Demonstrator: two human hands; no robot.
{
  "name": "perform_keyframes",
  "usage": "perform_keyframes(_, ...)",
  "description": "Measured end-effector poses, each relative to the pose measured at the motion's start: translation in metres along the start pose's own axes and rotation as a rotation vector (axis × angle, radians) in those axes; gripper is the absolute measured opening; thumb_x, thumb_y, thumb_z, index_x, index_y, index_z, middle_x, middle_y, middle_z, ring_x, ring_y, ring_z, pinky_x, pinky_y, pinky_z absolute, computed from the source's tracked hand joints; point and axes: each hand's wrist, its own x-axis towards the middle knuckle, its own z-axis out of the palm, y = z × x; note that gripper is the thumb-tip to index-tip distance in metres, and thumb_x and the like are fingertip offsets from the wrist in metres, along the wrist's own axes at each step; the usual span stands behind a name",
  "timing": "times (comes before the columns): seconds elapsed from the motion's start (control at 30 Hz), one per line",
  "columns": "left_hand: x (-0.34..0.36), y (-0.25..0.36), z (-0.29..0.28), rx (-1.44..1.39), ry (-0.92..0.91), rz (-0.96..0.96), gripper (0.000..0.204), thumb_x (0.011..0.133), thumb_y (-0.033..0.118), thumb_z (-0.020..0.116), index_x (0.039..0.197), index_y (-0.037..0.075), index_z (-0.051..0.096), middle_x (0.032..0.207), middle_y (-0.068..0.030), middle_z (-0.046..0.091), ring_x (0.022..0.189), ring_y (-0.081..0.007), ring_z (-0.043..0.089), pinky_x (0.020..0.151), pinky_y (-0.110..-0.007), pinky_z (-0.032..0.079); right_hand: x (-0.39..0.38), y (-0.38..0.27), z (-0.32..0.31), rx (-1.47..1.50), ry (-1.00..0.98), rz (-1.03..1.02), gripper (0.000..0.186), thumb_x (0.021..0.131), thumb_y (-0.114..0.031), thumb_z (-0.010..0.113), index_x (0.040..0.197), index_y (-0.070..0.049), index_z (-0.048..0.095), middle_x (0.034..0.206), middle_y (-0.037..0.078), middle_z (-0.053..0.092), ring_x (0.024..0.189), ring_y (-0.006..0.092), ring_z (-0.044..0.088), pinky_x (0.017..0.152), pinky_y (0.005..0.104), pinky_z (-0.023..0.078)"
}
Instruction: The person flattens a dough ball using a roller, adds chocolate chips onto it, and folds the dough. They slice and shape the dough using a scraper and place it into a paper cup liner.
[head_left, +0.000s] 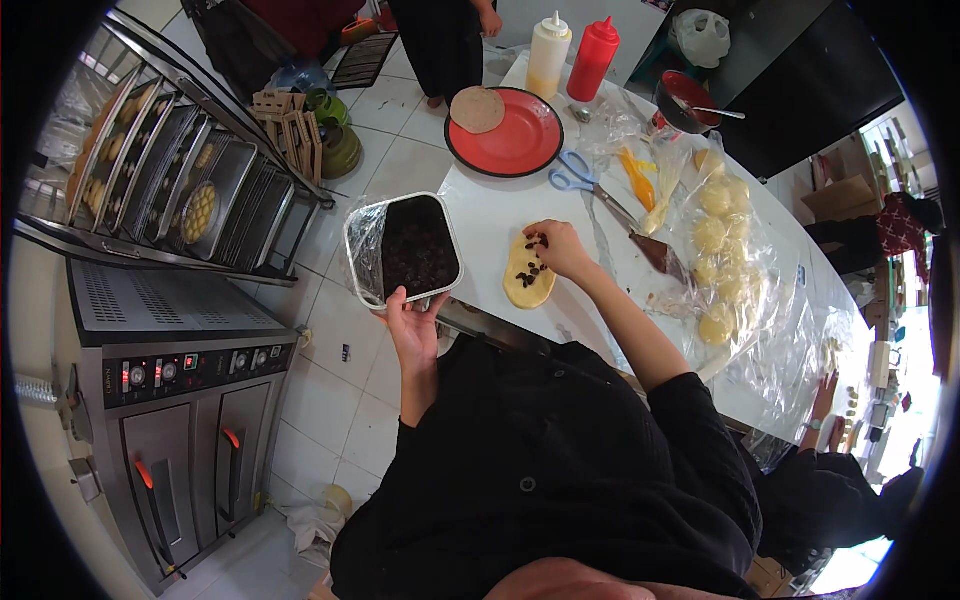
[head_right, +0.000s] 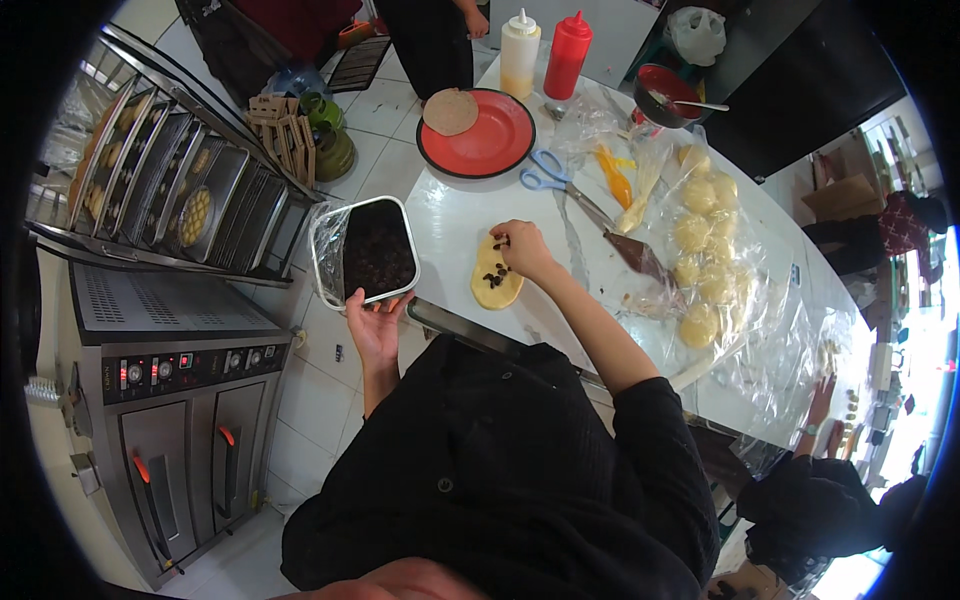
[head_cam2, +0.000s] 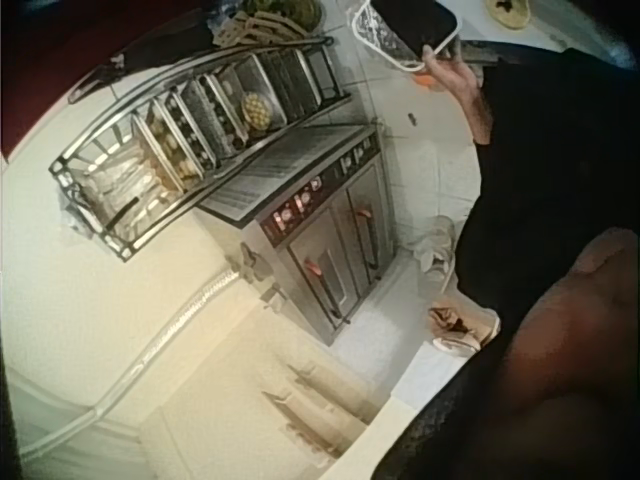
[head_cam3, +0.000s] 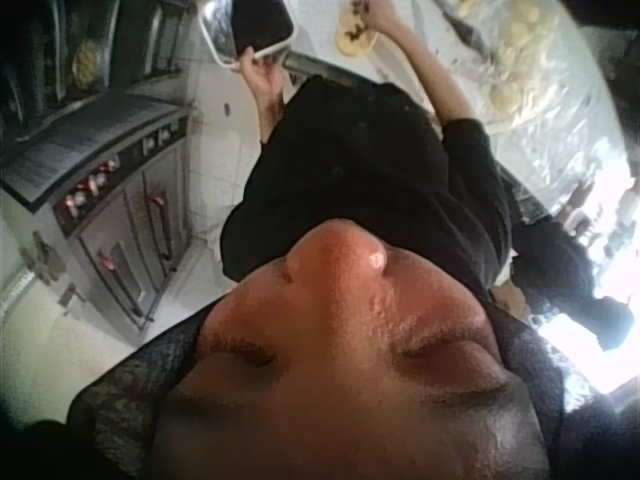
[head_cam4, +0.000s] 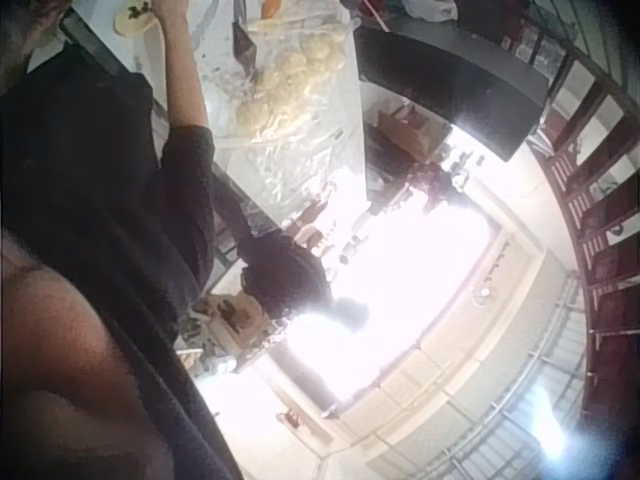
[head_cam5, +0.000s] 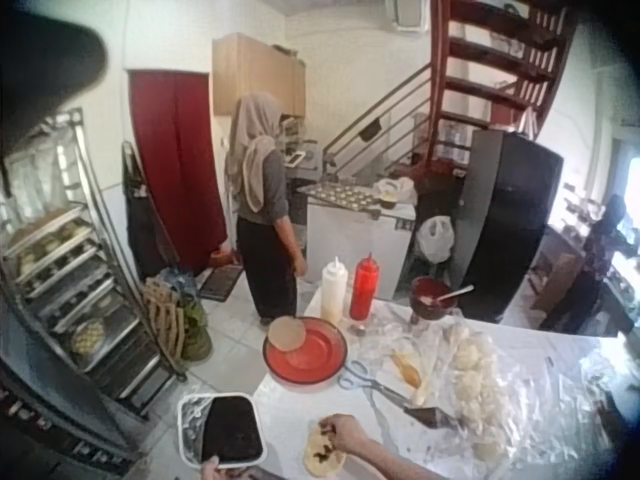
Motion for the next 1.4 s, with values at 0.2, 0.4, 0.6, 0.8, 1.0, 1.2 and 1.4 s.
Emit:
perform_keyframes(0.2, -0.005, 0.002, 0.001, 0.015, -0.003, -0.006, 0.036, 0.078, 0.018, 0.051, 0.110, 0.003, 0.044, 0.107, -0.0090, 0.050, 0.099, -0.0204, 0.049, 0.080, -0.048, 0.046, -0.008, 0.001, -0.001, -0.257, -0.145, 0.035, 0.026, 0.061, 0.002, 0.052, 0.084, -0.002, 0.063, 0.080, 0.014, 0.061, 0.075, 0.0280, 0.059, 0.069, 0.0349, 0.047)
perform_keyframes(0.4, -0.006, 0.004, 0.001, 0.022, 0.013, -0.006, 0.035, 0.079, 0.019, 0.051, 0.109, 0.002, 0.045, 0.106, -0.0096, 0.051, 0.097, -0.0197, 0.050, 0.081, -0.048, 0.046, -0.013, -0.010, -0.002, 0.054, -0.127, 0.024, 0.019, 0.061, 0.002, 0.054, 0.078, -0.002, 0.062, 0.078, 0.014, 0.061, 0.072, 0.0245, 0.060, 0.067, 0.0327, 0.048)
perform_keyframes(0.6, -0.007, 0.003, -0.002, 0.057, 0.037, 0.019, 0.047, 0.078, 0.023, 0.050, 0.117, 0.001, 0.037, 0.109, -0.0149, 0.049, 0.094, -0.0295, 0.053, 0.081, -0.053, 0.044, -0.015, -0.012, -0.004, 0.148, -0.027, 0.041, 0.024, 0.061, 0.006, 0.051, 0.081, -0.001, 0.061, 0.077, 0.014, 0.062, 0.070, 0.0232, 0.060, 0.068, 0.0310, 0.048)
perform_keyframes(0.8, -0.010, 0.004, -0.003, 0.070, 0.032, 0.021, 0.048, 0.077, 0.023, 0.051, 0.118, 0.001, 0.036, 0.113, -0.0151, 0.046, 0.097, -0.0309, 0.051, 0.081, -0.053, 0.043, -0.032, -0.014, -0.001, 0.217, -0.095, -0.008, 0.027, 0.064, 0.007, 0.045, 0.083, -0.002, 0.061, 0.076, 0.014, 0.062, 0.071, 0.0270, 0.060, 0.068, 0.0334, 0.047)
perform_keyframes(1.0, -0.010, 0.005, -0.006, 0.077, 0.037, 0.014, 0.049, 0.077, 0.023, 0.051, 0.118, 0.002, 0.036, 0.112, -0.0140, 0.047, 0.097, -0.0291, 0.052, 0.082, -0.053, 0.043, -0.056, -0.029, 0.004, -0.017, -0.150, -0.041, 0.027, 0.067, 0.008, 0.044, 0.087, -0.002, 0.059, 0.081, 0.014, 0.061, 0.076, 0.0271, 0.060, 0.069, 0.0328, 0.047)
perform_keyframes(1.2, -0.012, 0.005, -0.009, 0.096, 0.051, 0.016, 0.049, 0.077, 0.023, 0.052, 0.119, 0.004, 0.036, 0.111, -0.0134, 0.048, 0.097, -0.0280, 0.052, 0.082, -0.053, 0.043, -0.044, -0.017, -0.005, 0.160, 0.133, 0.020, 0.020, 0.070, 0.005, 0.051, 0.089, 0.000, 0.051, 0.084, 0.014, 0.058, 0.070, 0.0264, 0.059, 0.065, 0.0332, 0.048)
perform_keyframes(1.4, -0.013, 0.005, -0.012, 0.070, 0.033, -0.001, 0.048, 0.076, 0.021, 0.052, 0.118, 0.004, 0.036, 0.111, -0.0140, 0.048, 0.097, -0.0296, 0.051, 0.082, -0.054, 0.043, -0.044, -0.020, 0.002, 0.227, -0.022, 0.088, 0.009, 0.069, -0.001, 0.056, 0.077, 0.000, 0.052, 0.078, 0.013, 0.055, 0.072, 0.0268, 0.056, 0.063, 0.0347, 0.046)
